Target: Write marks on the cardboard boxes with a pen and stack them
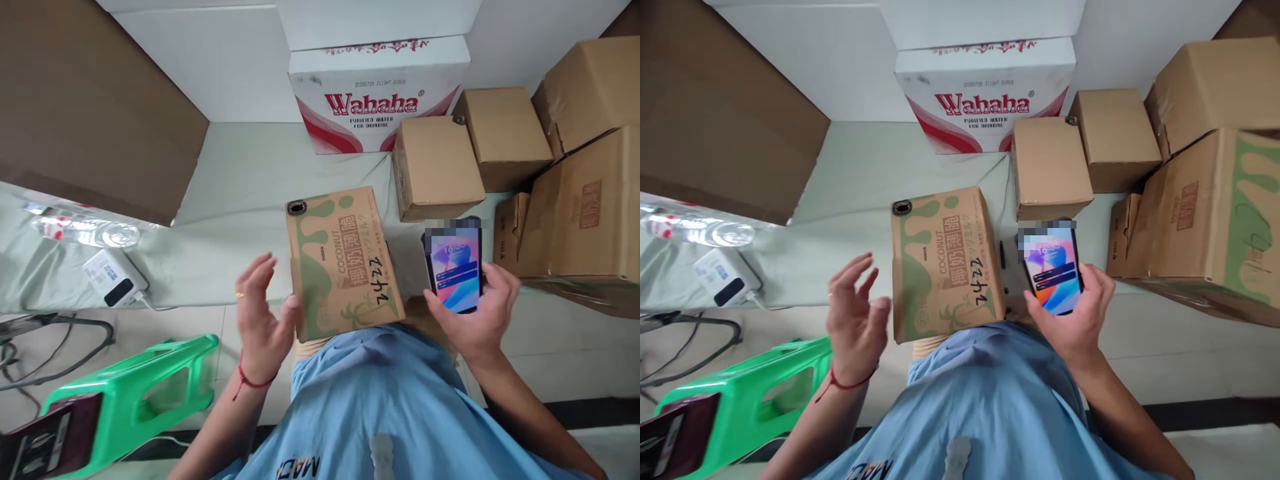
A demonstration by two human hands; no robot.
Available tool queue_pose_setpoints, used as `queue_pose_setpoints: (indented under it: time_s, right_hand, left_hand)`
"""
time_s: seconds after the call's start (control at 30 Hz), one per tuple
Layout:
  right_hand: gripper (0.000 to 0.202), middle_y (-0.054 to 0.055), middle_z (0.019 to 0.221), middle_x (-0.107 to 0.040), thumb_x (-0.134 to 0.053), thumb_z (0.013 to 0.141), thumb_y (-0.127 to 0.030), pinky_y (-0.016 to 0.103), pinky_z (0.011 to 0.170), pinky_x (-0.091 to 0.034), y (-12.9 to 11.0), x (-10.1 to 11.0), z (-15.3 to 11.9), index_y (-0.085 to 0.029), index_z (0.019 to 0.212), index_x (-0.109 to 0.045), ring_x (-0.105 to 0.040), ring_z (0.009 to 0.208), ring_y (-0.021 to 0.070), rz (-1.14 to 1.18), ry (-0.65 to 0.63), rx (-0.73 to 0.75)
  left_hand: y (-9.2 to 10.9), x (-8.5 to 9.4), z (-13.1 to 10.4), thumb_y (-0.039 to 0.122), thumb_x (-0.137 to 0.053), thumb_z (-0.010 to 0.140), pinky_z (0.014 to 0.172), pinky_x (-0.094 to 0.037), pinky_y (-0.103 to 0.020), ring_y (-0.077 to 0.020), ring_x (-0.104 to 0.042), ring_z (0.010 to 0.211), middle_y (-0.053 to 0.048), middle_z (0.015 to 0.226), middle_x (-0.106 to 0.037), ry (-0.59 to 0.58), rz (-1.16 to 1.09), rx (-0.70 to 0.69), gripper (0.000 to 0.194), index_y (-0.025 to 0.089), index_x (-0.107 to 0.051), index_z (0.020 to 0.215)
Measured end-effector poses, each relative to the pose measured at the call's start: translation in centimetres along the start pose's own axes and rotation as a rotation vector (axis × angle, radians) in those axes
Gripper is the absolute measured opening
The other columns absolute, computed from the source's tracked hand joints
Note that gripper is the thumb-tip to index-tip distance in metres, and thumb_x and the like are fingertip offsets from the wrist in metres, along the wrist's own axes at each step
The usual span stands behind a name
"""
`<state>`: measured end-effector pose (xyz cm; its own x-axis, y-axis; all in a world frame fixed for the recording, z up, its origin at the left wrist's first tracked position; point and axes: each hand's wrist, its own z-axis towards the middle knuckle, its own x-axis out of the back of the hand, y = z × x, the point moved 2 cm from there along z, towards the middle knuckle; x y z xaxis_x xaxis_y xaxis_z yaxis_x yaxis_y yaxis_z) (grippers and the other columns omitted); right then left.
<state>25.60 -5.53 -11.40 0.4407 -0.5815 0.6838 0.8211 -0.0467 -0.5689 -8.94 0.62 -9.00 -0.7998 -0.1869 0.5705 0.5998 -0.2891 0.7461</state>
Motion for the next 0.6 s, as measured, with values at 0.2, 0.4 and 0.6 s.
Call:
queue_pose_setpoints:
  time_s: [0.2, 0.4, 0.6]
  right_hand:
    - [0.089, 0.024, 0.14, -0.056, -0.074, 0.084, -0.072, 0.06, 0.088, -0.062, 5.7, -0.4, -2.1, -0.017, 0.149, -0.051, -0.065, 0.122, 0.0448, -0.256, -0.276, -0.324]
    - [0.08, 0.022, 0.139, -0.056, -0.072, 0.087, -0.062, 0.052, 0.08, -0.062, 5.4, -2.8, -0.5, -0.017, 0.149, -0.051, -0.068, 0.112, 0.0405, -0.309, -0.374, -0.278]
    - [0.079, 0.023, 0.136, -0.057, -0.074, 0.087, -0.055, 0.053, 0.089, -0.062, 6.1, -4.4, 0.1, -0.012, 0.148, -0.051, -0.068, 0.113, 0.0405, -0.303, -0.397, -0.138]
  left_hand:
    - [-2.7, 2.1, -6.3, 0.082, -0.073, 0.087, 0.094, -0.069, -0.048, -0.036, -0.062, 0.137, -0.011, 0.138, -0.066, 0.103, -0.509, 0.824, 0.07, 0.031, -0.065, 0.133]
    - [1.3, -0.7, -8.4, 0.079, -0.08, 0.085, 0.111, -0.062, -0.059, -0.0404, -0.062, 0.146, -0.007, 0.174, -0.05, -0.213, -0.913, 1.002, 0.095, 0.049, -0.042, 0.167]
    - [1.3, -3.9, -7.3, 0.062, -0.095, 0.077, 0.104, -0.068, -0.05, -0.0367, -0.081, 0.116, -0.01, 0.133, -0.082, -0.072, -0.974, 1.123, 0.1, 0.031, -0.054, 0.163]
